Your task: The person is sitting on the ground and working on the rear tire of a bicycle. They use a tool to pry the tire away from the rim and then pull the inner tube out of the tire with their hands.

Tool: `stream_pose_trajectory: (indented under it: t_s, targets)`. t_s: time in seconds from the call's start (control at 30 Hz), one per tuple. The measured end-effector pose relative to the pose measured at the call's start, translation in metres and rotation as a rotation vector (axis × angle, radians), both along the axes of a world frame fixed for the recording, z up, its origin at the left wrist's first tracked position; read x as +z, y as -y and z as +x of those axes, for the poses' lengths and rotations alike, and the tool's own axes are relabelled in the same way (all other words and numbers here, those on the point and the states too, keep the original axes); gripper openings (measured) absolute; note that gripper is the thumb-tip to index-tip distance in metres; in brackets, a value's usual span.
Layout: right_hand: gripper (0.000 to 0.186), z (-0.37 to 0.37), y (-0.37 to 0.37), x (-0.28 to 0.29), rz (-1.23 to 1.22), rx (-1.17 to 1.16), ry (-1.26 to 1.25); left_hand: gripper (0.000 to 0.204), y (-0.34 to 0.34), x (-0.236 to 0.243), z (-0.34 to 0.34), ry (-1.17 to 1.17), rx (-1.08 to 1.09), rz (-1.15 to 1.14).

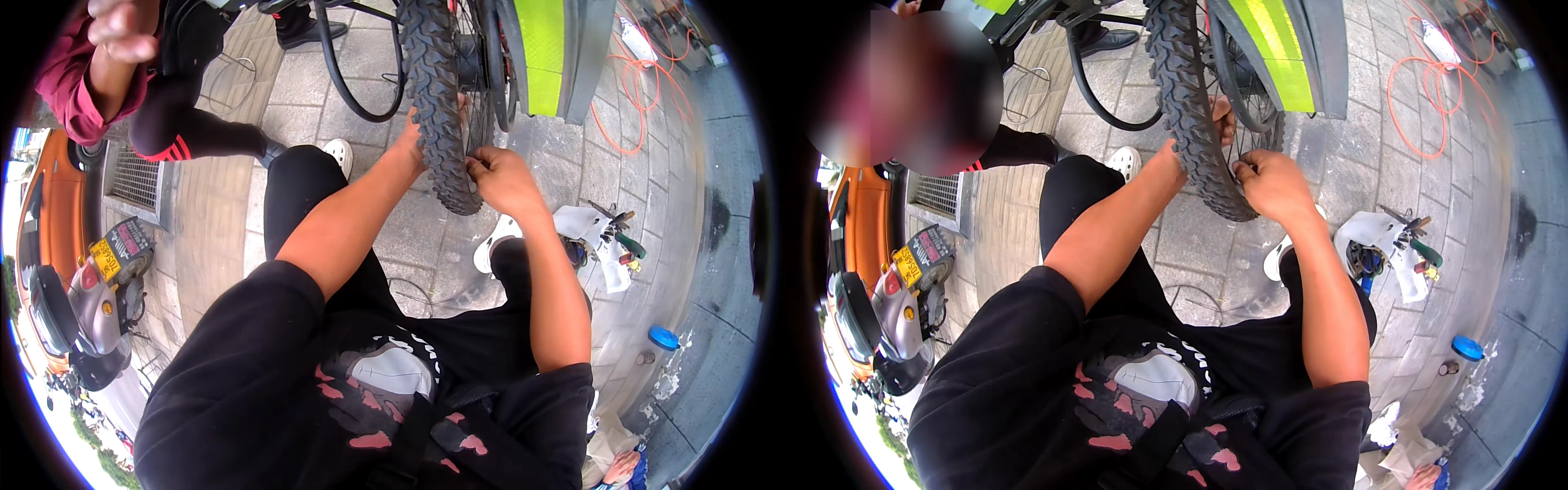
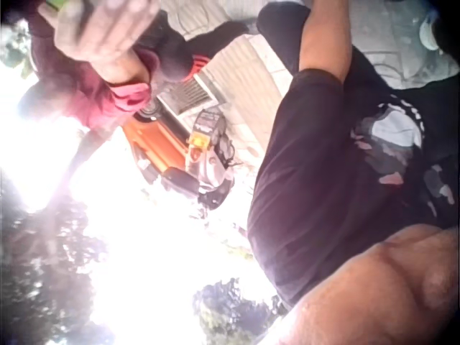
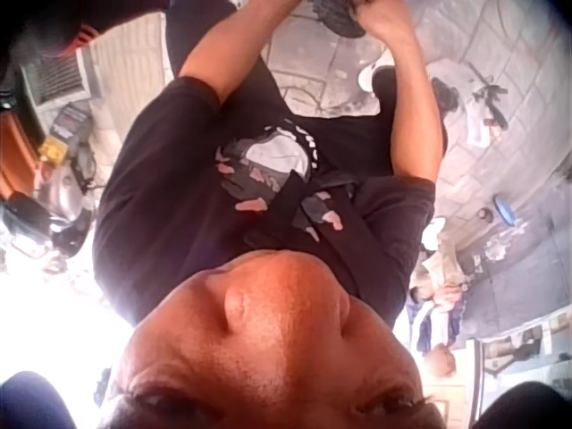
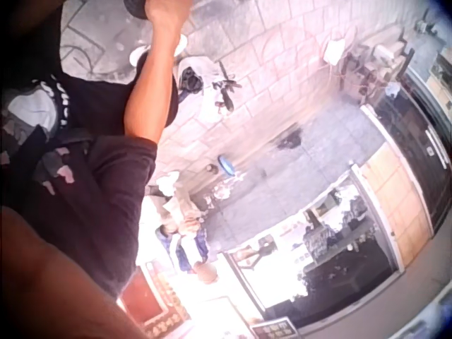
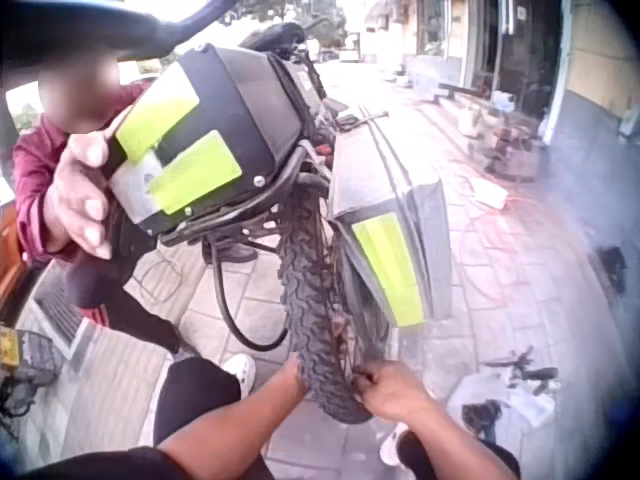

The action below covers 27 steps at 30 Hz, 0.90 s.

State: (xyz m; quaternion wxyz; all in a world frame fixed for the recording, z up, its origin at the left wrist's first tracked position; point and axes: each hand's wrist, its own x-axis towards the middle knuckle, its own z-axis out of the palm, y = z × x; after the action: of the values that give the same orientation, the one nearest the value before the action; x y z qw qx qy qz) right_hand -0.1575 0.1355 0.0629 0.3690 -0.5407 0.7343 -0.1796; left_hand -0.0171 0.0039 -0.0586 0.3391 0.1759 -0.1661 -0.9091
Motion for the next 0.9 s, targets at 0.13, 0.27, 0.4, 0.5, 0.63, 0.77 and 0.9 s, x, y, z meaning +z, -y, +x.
stream_pose_trajectory:
  t_s: [0.13,0.27,0.4,0.5,0.63,0.77,0.9]
  targets:
    - [0.032,0.003,-0.001,-0.003,-0.006,-0.062,0.024,0.024,-0.003,0.035,-0.002,0.207,0.035,-0.071]
    - [0.032,0.002,-0.001,-0.010,-0.031,-0.147,0.091,0.023,0.005,0.051,-0.002,0.217,-0.010,-0.101]
    - [0.032,-0.003,0.003,-0.032,0.086,-0.157,0.117,0.021,0.018,0.035,0.001,0.298,-0.082,-0.109]
    - [0.032,-0.009,0.003,-0.045,0.154,-0.118,0.088,0.020,0.009,0.033,0.000,0.426,-0.107,-0.140]
    - [0.030,-0.014,-0.004,-0.063,0.231,-0.074,-0.044,0.024,0.022,0.002,0.001,0.450,-0.261,-0.110]
    - [0.030,-0.014,-0.008,-0.083,0.302,-0.111,-0.142,0.030,0.009,-0.017,-0.010,0.192,-0.246,0.074]
    - [0.032,-0.017,-0.007,-0.090,0.332,-0.096,-0.163,0.026,0.000,-0.016,-0.017,0.074,-0.243,0.158]
